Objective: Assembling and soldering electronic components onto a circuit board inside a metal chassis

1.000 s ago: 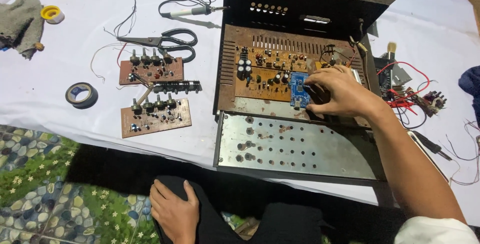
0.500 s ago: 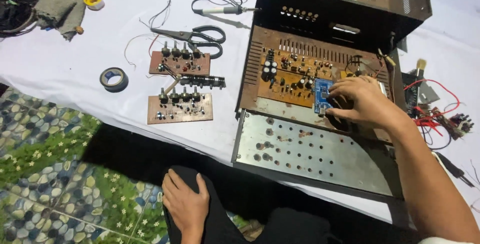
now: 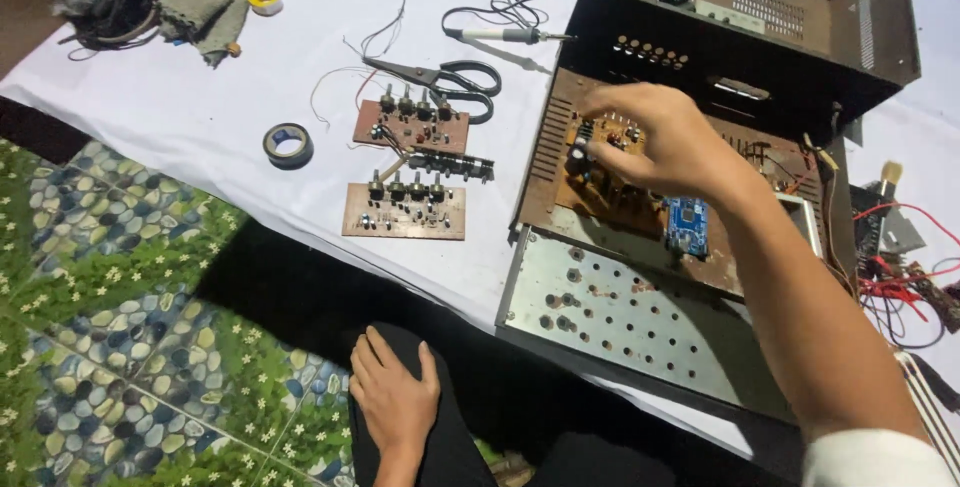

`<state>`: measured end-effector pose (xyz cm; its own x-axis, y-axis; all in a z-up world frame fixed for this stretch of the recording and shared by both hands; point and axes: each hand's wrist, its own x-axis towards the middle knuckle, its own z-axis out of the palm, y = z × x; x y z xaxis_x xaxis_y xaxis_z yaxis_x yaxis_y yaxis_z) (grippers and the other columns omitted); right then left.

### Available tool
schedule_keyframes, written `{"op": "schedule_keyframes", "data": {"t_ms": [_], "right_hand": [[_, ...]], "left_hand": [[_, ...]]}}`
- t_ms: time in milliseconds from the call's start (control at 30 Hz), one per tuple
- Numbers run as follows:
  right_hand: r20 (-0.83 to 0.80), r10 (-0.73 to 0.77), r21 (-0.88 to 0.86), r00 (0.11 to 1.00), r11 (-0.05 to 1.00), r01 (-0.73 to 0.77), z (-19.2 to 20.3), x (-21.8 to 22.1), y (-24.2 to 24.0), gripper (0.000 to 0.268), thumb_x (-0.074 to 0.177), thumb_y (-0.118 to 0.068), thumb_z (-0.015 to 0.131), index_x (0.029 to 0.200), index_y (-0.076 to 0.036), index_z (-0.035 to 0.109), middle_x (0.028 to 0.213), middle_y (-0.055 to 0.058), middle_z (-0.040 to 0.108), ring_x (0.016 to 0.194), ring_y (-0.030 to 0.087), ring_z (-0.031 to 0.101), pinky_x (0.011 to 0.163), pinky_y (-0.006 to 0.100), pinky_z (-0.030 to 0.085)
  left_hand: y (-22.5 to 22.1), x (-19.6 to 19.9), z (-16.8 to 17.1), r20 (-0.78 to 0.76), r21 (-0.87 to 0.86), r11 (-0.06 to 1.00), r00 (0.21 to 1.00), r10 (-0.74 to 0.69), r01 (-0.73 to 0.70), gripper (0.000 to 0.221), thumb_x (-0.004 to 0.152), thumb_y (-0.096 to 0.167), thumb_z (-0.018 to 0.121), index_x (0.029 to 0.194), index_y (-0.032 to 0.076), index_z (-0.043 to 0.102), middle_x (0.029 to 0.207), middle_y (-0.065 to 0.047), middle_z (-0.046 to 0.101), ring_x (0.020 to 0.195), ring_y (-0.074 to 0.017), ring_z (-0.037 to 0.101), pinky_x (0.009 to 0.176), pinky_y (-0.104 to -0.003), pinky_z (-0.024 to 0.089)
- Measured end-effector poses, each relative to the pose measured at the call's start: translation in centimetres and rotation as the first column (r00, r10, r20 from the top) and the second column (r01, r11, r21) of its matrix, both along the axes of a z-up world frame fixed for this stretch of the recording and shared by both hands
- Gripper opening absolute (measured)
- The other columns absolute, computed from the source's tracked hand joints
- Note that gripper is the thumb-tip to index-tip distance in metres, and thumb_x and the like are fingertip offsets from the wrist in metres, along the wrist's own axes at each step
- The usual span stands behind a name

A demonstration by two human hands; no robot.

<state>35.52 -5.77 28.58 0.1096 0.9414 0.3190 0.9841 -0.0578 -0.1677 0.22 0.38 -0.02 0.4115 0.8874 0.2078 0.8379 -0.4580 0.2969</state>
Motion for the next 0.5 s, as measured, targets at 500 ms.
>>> {"op": "schedule_keyframes", "data": {"t_ms": [500], "right_hand": [[-0.105, -0.111, -0.34, 0.988, 0.938, 0.069, -4.2, 0.4, 16.9, 0.038, 0.083, -0.019, 0.079, 0.117, -0.003, 0.073, 0.115, 0.017, 0.075, 0.095, 0.033, 0.074, 0.087, 0.042, 0.06]], "left_hand": [[1.2, -0.5, -1.1, 0.008, -0.032, 0.999, 0.999, 0.037, -0.036, 0.082, 0.089, 0.051, 0.058, 0.144, -0.008, 0.045, 0.141, -0.025, 0.052, 0.126, -0.0356, 0.052, 0.1, -0.045, 0.042]]}}
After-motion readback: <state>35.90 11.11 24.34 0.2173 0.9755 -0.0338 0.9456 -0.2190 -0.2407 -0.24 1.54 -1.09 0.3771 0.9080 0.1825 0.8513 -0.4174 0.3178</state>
